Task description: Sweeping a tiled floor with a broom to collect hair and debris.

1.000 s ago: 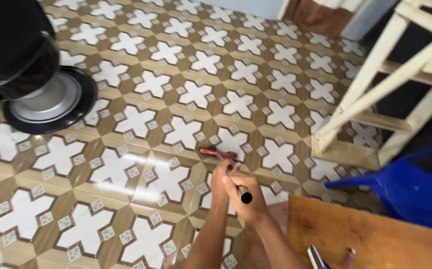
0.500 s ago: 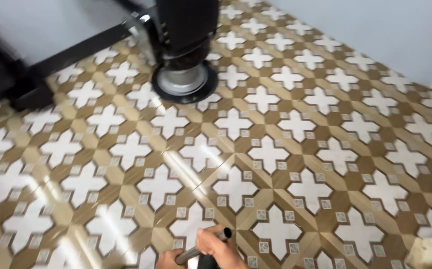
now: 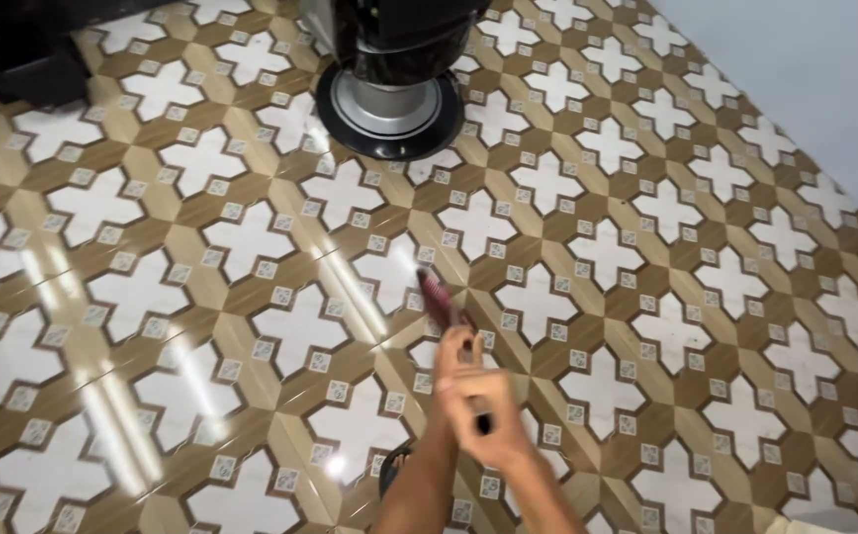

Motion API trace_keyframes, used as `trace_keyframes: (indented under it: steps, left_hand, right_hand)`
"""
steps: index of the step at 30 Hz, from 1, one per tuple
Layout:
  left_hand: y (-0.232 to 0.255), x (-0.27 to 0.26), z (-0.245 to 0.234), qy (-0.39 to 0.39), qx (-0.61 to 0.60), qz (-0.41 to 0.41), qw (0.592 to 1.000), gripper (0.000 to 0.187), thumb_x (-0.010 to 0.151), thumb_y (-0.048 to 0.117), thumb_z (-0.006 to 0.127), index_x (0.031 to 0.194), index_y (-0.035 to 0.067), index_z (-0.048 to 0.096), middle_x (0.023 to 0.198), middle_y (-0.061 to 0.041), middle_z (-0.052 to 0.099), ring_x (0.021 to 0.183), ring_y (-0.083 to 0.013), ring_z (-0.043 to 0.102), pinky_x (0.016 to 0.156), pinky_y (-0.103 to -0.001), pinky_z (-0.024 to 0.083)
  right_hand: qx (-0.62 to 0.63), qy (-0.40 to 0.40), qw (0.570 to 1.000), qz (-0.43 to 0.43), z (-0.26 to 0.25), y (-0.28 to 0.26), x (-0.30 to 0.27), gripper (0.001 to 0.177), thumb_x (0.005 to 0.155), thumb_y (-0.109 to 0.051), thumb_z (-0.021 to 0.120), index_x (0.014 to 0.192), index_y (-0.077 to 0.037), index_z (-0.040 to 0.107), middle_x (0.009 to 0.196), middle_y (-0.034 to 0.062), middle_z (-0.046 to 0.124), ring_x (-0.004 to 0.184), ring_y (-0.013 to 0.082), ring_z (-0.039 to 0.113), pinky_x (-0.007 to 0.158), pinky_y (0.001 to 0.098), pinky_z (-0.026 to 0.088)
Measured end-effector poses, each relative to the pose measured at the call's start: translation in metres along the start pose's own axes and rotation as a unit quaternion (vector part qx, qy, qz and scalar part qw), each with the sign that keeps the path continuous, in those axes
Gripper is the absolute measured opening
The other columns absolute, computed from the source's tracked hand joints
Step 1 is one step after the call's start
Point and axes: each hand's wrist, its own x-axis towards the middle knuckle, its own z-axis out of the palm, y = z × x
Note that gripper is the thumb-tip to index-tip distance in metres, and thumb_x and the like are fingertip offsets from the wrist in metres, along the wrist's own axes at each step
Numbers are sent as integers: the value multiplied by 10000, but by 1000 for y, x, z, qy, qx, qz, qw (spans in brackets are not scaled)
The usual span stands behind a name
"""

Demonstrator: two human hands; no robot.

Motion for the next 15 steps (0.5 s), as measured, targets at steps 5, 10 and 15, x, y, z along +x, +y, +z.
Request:
trace_keyframes:
  steps: [5, 10, 15]
  left_hand:
    - [41, 67, -13, -70, 28, 28, 997, 226, 872, 182, 767, 940, -5, 659, 1014, -185, 664, 877, -390, 627, 715, -456, 503]
    - [73, 81, -63, -268, 26, 1, 963, 211, 840, 144, 717, 697, 18, 624, 673, -156, 599, 594, -340, 619, 566, -436, 490]
    - [-19, -13, -112, -190, 56, -47, 979, 107, 708, 80, 704, 639, 38, 635, 605, -129, 600, 538, -324, 627, 517, -418, 470]
  right_hand:
    - [-152, -101, 969, -169, -4, -53, 33, 319, 945, -58, 623, 672, 2, 470, 637, 85, 455, 621, 187, 405, 612, 361, 365]
    - [18, -14, 989, -147, -38, -112, 35, 430, 958, -43, 587, 574, -20, 395, 521, 36, 417, 451, 170, 381, 519, 388, 290]
    - [267, -16, 958, -106, 1, 28, -12, 162, 985, 28, 563, 864, -28, 470, 593, 59, 492, 473, 149, 425, 488, 362, 398]
